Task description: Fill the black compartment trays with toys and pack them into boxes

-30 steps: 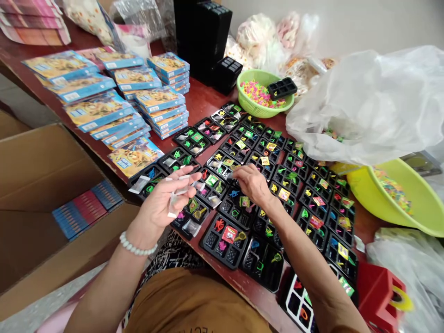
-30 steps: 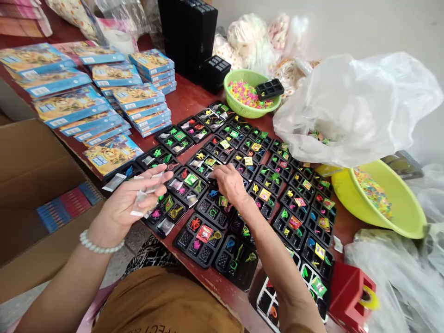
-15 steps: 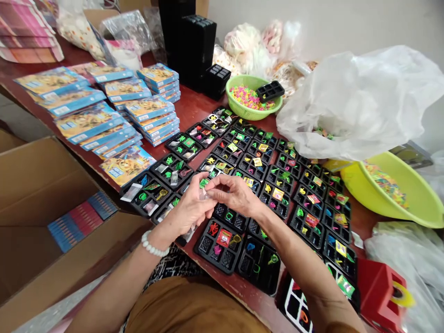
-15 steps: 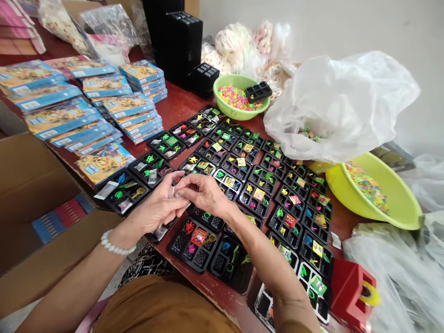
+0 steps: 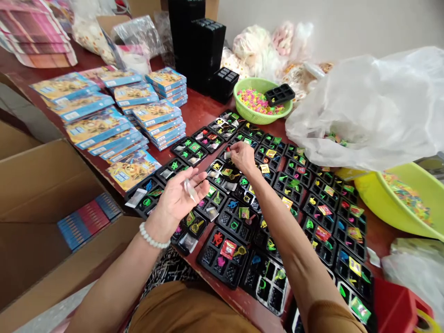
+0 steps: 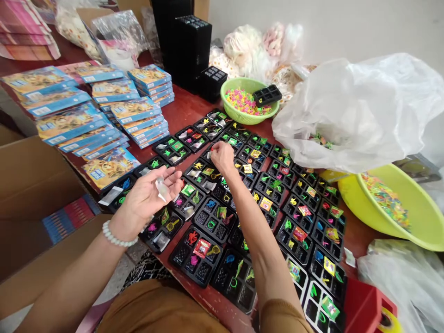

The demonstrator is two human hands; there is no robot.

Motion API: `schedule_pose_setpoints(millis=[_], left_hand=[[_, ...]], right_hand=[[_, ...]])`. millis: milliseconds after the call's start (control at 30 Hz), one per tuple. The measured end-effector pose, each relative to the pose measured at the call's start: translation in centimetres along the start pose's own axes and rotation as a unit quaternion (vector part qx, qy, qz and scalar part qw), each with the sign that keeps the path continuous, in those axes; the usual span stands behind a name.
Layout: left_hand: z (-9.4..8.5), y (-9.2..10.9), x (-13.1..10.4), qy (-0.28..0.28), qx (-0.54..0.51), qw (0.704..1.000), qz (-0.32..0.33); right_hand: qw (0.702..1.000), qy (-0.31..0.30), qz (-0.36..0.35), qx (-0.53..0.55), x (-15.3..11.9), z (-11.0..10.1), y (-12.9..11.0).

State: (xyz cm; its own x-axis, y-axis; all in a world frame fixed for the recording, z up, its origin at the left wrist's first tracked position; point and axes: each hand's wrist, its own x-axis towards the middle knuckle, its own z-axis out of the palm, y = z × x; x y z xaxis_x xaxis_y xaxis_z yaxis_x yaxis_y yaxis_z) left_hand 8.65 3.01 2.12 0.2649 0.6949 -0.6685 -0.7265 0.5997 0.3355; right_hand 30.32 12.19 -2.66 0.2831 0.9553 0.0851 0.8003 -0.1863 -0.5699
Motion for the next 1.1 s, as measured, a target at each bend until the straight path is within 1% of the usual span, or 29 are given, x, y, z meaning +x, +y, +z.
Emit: schedule_pose_setpoints(millis=[67, 133, 167, 200, 267, 300, 333, 400, 467, 533, 567, 600, 667, 700, 767, 867, 967, 1033, 1100], left_hand=[[-0.2, -0.1, 0.1, -0.026, -0.007, 1.0, 0.008], [-0.4, -0.3, 0.2, -0.051, 0.003, 0.999, 0.012], [-0.5, -0.5, 0.3, -0.059, 0.009, 0.998, 0.015], [-0.6, -0.7, 0.4, -0.066, 0.015, 0.998, 0.019], [-0.5, -1.2, 0.5, -0.067, 0.025, 0.997, 0.035], [-0.5, -1.5, 0.5, -0.064, 0.026, 0.997, 0.046], [-0.4, -1.8, 0.6, -0.062, 0.026, 0.996, 0.056], [-0.2, -2.3, 0.5, -0.063, 0.022, 0.995, 0.07], [-0.2, -2.5, 0.2, -0.077, 0.024, 0.994, 0.076], [-0.3, -2.3, -0.1, -0.076, 0.037, 0.993, 0.082], [-0.4, -2.1, -0.2, -0.07, 0.045, 0.993, 0.087], [-0.5, -1.9, -0.4, -0.061, 0.054, 0.992, 0.092], [-0.6, -1.6, -0.6, -0.047, 0.073, 0.991, 0.098], [-0.5, -1.5, -0.7, -0.044, 0.081, 0.991, 0.098], [-0.3, -1.4, -0.9, -0.042, 0.098, 0.99, 0.088], [0.2, -1.5, -1.1, -0.041, 0.11, 0.991, 0.063], [0.3, -1.4, -1.3, -0.063, 0.117, 0.99, 0.037], [0.2, -1.4, -1.3, -0.079, 0.126, 0.989, 0.026], [0.1, -1.6, -1.3, -0.085, 0.134, 0.987, 0.013]], right_hand=[[1.0, 0.011, -0.013, 0.002, -1.0, -0.2, -0.7], [0.998, 0.015, -0.058, 0.028, -3.2, -1.1, -1.6], [0.994, -0.001, -0.092, 0.056, -4.7, -1.6, -2.2], [0.987, -0.03, -0.131, 0.092, -6.4, -2.1, -2.8], [0.961, -0.114, -0.197, 0.159, -10.0, -2.7, -4.1], [0.951, -0.139, -0.218, 0.17, -11.6, -2.7, -4.6], [0.947, -0.149, -0.227, 0.17, -12.9, -2.6, -5.1], [0.951, -0.142, -0.22, 0.166, -14.3, -2.3, -5.3], [0.953, -0.136, -0.186, 0.197, -14.1, -2.3, -4.4], [0.954, -0.123, -0.146, 0.229, -12.4, -2.9, -2.7], [0.962, -0.102, -0.123, 0.223, -11.3, -3.4, -1.6], [0.973, -0.071, -0.096, 0.198, -10.0, -4.0, -0.5], [0.993, -0.017, -0.04, 0.108, -7.6, -4.9, 1.4], [0.998, -0.007, -0.017, 0.059, -6.6, -5.2, 2.1], [1.0, -0.018, 0.006, -0.011, -5.0, -5.2, 3.0], [0.998, -0.04, 0.002, -0.045, -3.8, -4.2, 3.3], [0.998, -0.033, -0.007, -0.057, -3.4, -3.7, 3.2], [0.998, -0.004, -0.023, -0.052, -3.9, -3.8, 2.8], [0.997, 0.02, -0.072, -0.016, -5.3, -4.1, 1.9]])
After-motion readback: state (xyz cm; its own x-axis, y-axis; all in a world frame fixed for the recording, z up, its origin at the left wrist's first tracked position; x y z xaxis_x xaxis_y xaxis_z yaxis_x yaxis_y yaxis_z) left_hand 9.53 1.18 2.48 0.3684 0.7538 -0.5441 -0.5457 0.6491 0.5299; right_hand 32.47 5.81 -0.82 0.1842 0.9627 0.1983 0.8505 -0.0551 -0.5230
